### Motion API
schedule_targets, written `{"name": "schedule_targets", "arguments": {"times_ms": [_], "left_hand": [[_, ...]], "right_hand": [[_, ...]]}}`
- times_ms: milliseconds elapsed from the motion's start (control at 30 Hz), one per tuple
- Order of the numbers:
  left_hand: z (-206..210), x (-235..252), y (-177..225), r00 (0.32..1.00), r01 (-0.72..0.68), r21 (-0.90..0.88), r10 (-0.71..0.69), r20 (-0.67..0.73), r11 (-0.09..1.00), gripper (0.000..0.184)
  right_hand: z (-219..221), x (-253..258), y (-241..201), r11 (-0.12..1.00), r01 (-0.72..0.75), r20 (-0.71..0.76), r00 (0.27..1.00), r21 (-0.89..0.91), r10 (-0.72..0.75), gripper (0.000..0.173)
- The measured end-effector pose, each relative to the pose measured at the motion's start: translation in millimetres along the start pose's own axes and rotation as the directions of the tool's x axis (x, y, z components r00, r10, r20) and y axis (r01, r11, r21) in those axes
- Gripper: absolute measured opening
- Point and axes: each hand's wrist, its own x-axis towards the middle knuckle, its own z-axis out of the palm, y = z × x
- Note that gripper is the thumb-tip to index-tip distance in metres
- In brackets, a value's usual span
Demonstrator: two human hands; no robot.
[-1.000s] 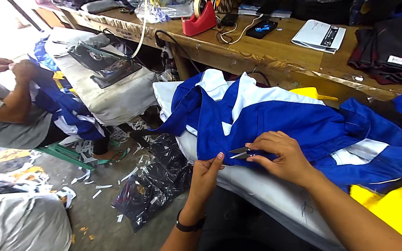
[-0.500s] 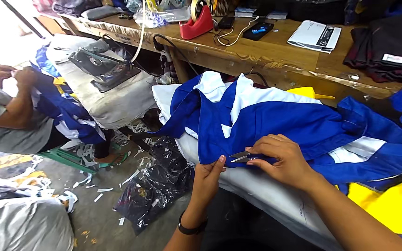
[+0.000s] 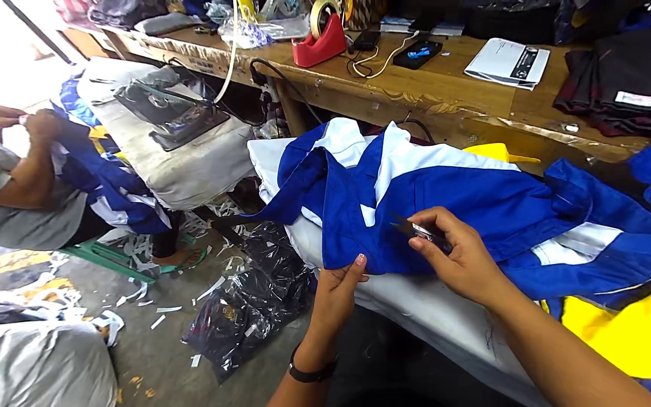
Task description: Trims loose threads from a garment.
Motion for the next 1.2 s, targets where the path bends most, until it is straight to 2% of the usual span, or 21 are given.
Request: {"name": "schedule_targets", "arguments": {"times_ms": [100, 167, 300, 400, 500, 600, 667, 733, 800, 867, 967, 1033, 1200], "left_hand": [[1, -1, -1, 1.0, -0.012, 0.04, 0.012, 0.006, 0.999, 0.023], [0, -1, -5, 0.995, -0.084, 0.121, 0.077, 0.057, 0.989, 0.019], [-8, -3, -12, 0.966, -0.234, 0.328, 0.181, 0.185, 0.915, 0.017], [-11, -4, -13, 0.957, -0.258, 0.362, 0.186, 0.224, 0.896, 0.017], [-14, -4, -10, 0.967, -0.23, 0.366, 0.169, 0.191, 0.902, 0.016], [-15, -6, -5, 0.985, -0.165, 0.324, 0.137, 0.108, 0.932, 0.017], [-13, -7, -2, 0.996, -0.088, 0.218, 0.079, 0.049, 0.972, 0.016], [-10, -7, -1, 1.0, -0.02, 0.086, 0.018, 0.021, 0.996, 0.017], [-8, -5, -1, 1.0, -0.021, 0.033, 0.021, 0.017, 0.999, 0.017], [-7, -4, -1, 0.998, -0.056, 0.042, 0.056, 0.012, 0.998, 0.017], [-11, -4, 1, 0.995, -0.102, 0.149, 0.1, 0.02, 0.984, 0.023], [-14, -4, 3, 0.992, -0.13, 0.232, 0.127, 0.026, 0.964, 0.025], [-17, -6, 7, 0.983, -0.179, 0.338, 0.181, 0.026, 0.924, 0.025]], "right_hand": [[11, -3, -2, 0.998, 0.056, 0.038, 0.998, -0.031, -0.054, 0.044], [22, -2, -3, 0.995, 0.094, 0.058, 0.994, -0.035, -0.092, 0.036], [37, 9, -3, 0.999, 0.038, 0.089, 0.995, -0.014, -0.037, 0.017], [37, 18, -7, 0.997, 0.035, 0.088, 0.996, -0.068, -0.029, 0.008], [15, 34, -6, 0.991, -0.039, -0.09, 0.996, -0.127, 0.028, 0.005], [-19, 39, -3, 0.905, -0.224, -0.315, 0.943, -0.361, 0.108, 0.017], [-31, 33, -7, 0.85, -0.285, -0.325, 0.935, -0.443, 0.144, 0.027], [-30, 17, -10, 0.9, -0.195, -0.181, 0.974, -0.39, 0.132, 0.042], [-21, 0, -9, 0.954, -0.105, -0.01, 0.994, -0.282, 0.107, 0.054], [-12, -10, -4, 0.96, 0.061, 0.065, 0.997, -0.271, -0.045, 0.043], [-7, -7, 10, 0.882, 0.327, 0.046, 0.942, -0.34, -0.331, 0.026], [-7, -1, 20, 0.871, 0.364, 0.02, 0.925, -0.331, -0.379, 0.02], [-2, 2, 34, 0.902, 0.353, 0.059, 0.935, -0.248, -0.349, 0.023]]}}
